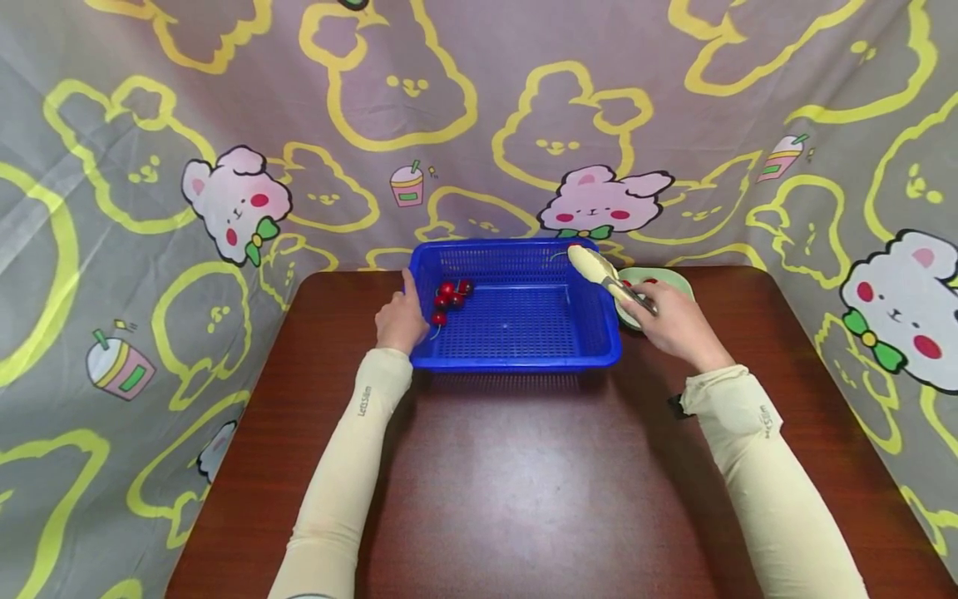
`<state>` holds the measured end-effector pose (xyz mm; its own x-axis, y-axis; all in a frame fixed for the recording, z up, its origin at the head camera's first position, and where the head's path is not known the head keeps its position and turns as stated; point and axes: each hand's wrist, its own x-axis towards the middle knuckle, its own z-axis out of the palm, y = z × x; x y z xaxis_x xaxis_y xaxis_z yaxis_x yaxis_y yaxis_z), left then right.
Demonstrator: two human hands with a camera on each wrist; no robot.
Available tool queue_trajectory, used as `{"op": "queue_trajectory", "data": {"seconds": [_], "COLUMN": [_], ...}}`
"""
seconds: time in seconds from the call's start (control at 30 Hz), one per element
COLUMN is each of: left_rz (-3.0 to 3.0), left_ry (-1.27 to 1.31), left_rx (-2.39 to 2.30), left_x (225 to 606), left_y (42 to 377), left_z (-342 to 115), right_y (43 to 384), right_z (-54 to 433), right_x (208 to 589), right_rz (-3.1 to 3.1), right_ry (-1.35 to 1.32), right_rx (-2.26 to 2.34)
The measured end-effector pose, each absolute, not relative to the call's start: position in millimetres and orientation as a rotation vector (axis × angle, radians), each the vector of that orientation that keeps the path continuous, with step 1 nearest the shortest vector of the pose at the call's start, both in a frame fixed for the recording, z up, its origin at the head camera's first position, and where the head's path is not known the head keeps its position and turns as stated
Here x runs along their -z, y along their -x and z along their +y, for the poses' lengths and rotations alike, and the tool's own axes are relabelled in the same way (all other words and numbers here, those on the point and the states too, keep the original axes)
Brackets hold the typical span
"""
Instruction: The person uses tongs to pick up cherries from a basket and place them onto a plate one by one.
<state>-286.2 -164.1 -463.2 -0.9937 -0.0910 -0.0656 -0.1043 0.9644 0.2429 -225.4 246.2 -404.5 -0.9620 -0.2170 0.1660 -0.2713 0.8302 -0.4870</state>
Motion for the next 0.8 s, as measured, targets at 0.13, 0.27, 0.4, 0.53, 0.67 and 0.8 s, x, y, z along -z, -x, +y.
{"op": "queue_trajectory", "data": {"seconds": [0.13,0.27,0.4,0.53,0.67,0.8], "left_rz": [3.061,3.058,3.062,3.069,3.071,3.067], "left_ry": [0.158,0.161,0.151,0.148,0.151,0.155], "left_rx": [-0.385,-0.383,-0.382,-0.379,-0.376,-0.389], "left_x": [463.1,462.8,462.5,462.7,463.0,463.7], "left_y": [286.5,286.8,286.6,286.6,286.6,287.1], "left_z": [-164.3,-164.5,-164.4,-164.4,-164.5,-164.2], "right_y": [223.2,220.8,218.2,216.4,214.7,213.2], "right_z": [249.7,252.9,256.5,261.1,266.6,272.4], "right_x": [403.9,402.4,401.6,402.0,401.6,401.7], "right_rz": [-2.903,-2.891,-2.902,-2.905,-2.907,-2.923], "right_ry": [-0.364,-0.340,-0.302,-0.273,-0.246,-0.219], "right_rx": [-0.790,-0.804,-0.820,-0.824,-0.824,-0.814]}}
